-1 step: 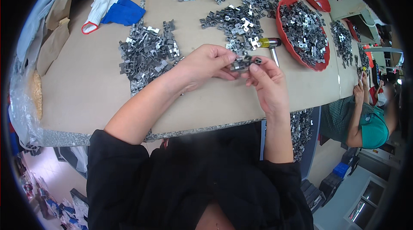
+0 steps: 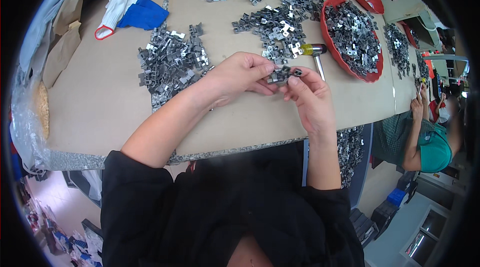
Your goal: The person assembles small metal hardware components by hand, using a mallet to tap them together.
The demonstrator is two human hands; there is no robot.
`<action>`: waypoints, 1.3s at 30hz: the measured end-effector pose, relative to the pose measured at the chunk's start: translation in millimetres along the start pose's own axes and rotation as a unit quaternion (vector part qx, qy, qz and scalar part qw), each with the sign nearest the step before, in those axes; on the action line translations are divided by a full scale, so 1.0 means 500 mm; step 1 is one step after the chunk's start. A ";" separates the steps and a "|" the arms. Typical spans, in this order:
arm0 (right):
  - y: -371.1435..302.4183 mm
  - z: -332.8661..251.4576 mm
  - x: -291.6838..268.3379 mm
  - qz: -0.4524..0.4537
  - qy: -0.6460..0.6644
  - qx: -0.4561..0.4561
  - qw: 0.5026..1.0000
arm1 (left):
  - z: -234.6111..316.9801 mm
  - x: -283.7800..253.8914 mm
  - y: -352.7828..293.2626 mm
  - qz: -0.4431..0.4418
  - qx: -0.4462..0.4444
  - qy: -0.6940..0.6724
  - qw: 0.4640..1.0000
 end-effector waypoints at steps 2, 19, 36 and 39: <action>-0.002 0.007 0.003 -0.014 -0.015 0.004 1.000 | 0.002 0.006 -0.007 -0.003 -0.036 -0.032 0.999; -0.022 0.016 -0.030 0.068 0.016 -0.008 0.997 | -0.009 0.002 0.002 0.025 -0.011 -0.015 1.000; -0.030 0.031 -0.004 0.050 -0.062 -0.024 0.997 | -0.020 -0.003 0.010 0.041 0.030 0.069 0.996; -0.028 0.034 -0.004 0.053 -0.057 -0.026 0.997 | -0.026 -0.006 0.010 0.050 0.010 0.054 0.997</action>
Point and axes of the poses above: each hand's wrist, its own y-axis towards the middle knuckle, its own x-axis out of the palm, z = x × y, the point moved 4 cm from there along y, towards the middle knuckle, and after that the axes turned 8 degrees about z, right-handed, at the moved point
